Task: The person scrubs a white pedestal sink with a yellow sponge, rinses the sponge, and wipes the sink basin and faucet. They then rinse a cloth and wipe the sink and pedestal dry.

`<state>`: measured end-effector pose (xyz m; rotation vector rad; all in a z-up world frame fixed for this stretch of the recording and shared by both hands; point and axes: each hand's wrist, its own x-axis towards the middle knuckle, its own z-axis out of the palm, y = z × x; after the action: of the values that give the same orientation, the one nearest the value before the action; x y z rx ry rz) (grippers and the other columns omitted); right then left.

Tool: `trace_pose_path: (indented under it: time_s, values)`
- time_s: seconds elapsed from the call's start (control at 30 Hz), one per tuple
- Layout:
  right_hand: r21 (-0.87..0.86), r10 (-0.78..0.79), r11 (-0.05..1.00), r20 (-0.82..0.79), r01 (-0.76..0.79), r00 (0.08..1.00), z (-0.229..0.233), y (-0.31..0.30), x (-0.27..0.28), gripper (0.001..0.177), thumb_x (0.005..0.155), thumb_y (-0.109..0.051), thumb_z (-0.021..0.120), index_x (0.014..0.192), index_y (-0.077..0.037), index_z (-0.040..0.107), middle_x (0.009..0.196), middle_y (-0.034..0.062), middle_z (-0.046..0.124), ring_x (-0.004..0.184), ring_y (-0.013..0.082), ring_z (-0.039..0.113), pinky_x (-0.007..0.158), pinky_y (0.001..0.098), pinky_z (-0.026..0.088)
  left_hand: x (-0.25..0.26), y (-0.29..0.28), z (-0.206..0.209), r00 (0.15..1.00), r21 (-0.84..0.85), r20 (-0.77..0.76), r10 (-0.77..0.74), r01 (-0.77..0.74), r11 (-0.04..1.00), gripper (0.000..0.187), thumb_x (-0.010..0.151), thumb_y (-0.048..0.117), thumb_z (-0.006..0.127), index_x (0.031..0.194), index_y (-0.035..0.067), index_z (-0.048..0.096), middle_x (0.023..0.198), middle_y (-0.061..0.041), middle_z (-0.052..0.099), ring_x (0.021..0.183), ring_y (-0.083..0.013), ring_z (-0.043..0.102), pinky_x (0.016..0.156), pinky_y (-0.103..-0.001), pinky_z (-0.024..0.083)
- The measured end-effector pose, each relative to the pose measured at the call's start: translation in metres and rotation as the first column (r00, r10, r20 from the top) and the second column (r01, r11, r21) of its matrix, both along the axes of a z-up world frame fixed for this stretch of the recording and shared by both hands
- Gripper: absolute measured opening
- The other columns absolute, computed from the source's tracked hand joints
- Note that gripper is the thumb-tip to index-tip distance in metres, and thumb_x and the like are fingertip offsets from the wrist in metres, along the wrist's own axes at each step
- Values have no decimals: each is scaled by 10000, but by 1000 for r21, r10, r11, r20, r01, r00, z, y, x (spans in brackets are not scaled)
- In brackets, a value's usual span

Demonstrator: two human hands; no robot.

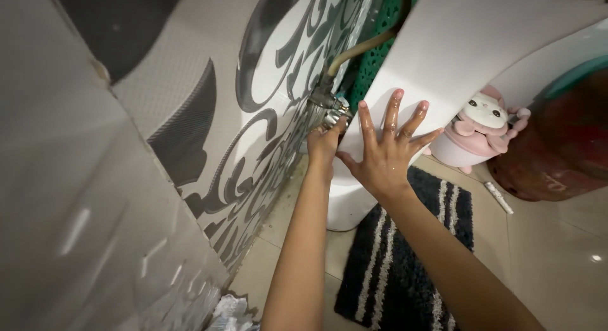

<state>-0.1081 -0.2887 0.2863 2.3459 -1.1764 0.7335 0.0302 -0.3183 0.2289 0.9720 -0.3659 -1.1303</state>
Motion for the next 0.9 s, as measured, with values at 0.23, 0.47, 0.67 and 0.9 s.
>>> trace_pose_path:
  time_s: [0.23,0.47,0.67,0.9]
  values:
    - [-32,5,999,16,-4,1000,-20,-1,9,1235,714,-672,921,1704,-311,278,1726,253,-25,1503,606,-124,995,900,-143,11,-10,-11,993,-37,44,-109,111,993,194,871,135,733,986,-20,758,875,-65,737,740,-171,670,636,-320,514]
    - [3,-9,1000,-13,9,1000,-21,-7,8,1233,669,-679,902,1682,-327,293,1711,265,14,1484,610,-122,969,901,-152,33,-38,-13,900,114,354,-252,226,967,183,825,128,753,961,6,761,847,-63,751,702,-141,677,628,-294,532]
    - [-2,-3,1000,-11,3,1000,-26,-8,6,1192,709,-699,879,1685,-302,322,1716,278,25,1497,606,-107,965,910,-151,28,-44,-21,942,-18,204,-265,274,961,203,805,141,743,950,-2,746,844,-44,735,695,-133,662,626,-303,526]
    - [-22,3,1000,9,-3,1000,-25,-5,10,1078,765,-641,827,1667,-282,360,1714,277,48,1501,597,-101,942,900,-165,5,-40,4,990,131,72,-119,108,985,362,862,302,767,932,-53,746,817,-94,713,658,-188,631,589,-354,508]
